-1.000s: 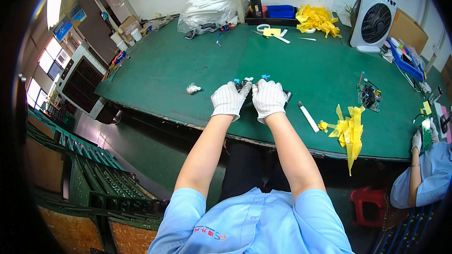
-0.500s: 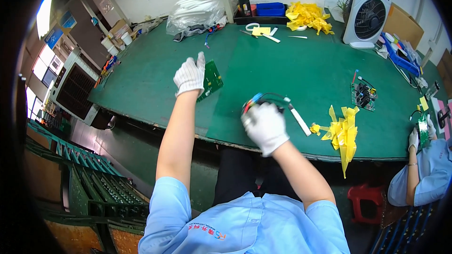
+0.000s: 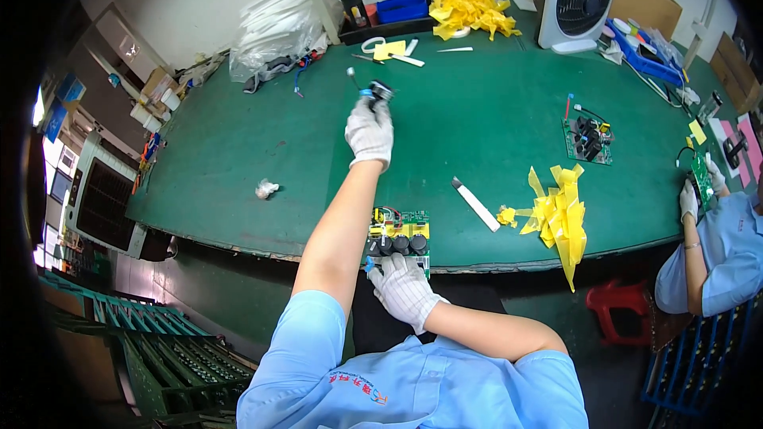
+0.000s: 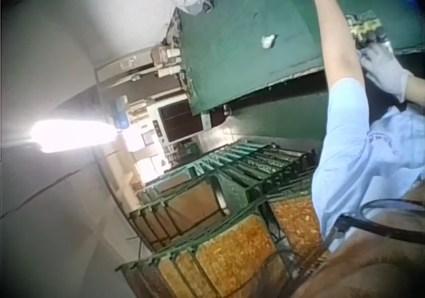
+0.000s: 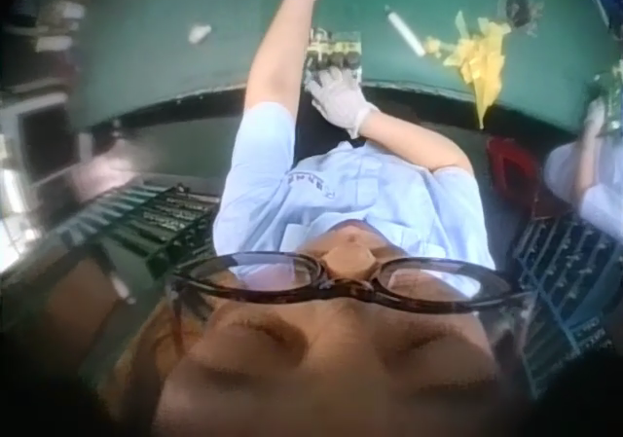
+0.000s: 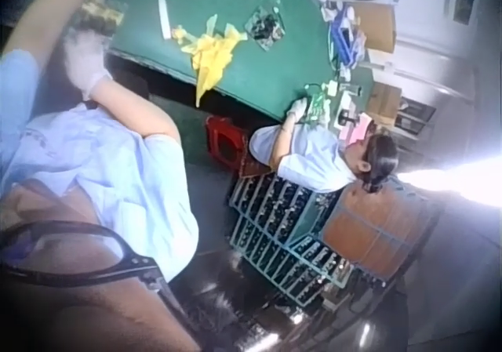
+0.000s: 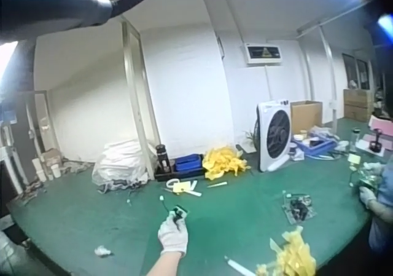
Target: The person assembles, inspects, and organizes printed circuit boards by hand, placing them onto a rack with electronic components and yellow tape.
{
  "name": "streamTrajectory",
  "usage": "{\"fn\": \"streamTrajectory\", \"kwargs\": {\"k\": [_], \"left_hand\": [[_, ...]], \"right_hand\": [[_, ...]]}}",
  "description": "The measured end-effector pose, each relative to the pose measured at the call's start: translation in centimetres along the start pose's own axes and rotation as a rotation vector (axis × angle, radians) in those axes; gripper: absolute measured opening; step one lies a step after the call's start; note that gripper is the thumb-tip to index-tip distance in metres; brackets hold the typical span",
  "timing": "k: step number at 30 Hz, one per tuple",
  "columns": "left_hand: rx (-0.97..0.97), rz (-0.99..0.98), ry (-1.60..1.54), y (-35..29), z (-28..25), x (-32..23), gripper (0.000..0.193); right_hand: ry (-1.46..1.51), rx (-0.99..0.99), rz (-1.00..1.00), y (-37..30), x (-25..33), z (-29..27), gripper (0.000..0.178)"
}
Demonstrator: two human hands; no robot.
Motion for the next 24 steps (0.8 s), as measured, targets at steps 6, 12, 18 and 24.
{"fn": "streamTrajectory", "kwargs": {"k": [6,12,18,24], "left_hand": [[0.525,0.343,0.187,-5.5,6.6,-2.3,0.04],[0.599,0.24,-0.143,-5.6,-0.4,-2.4,0.039],[1.035,0.535,0.203,-19.8,-6.2,-7.3,0.045],[1.023,0.744,0.007,-21.7,-6.7,-6.2,0.039]], "right_hand": [[0.215,-0.308,-0.248,-4.8,-0.7,-7.2,0.037],[-0.219,-0.576,0.313,-4.4,-13.6,-12.1,0.036],[-0.275,-0.123,0.572,-0.5,-20.7,-6.5,0.02],[-0.382,-0.249,0.499,0.6,-20.1,-4.7,0.015]]}}
Point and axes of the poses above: each hand's wrist, its own y-axis towards the middle knuckle, its own z-axis out of the palm, x = y × z, the point moved 9 cm from there along y, towards the middle knuckle, and after that the axes turned 5 degrees about x, right-handed, at the moved point
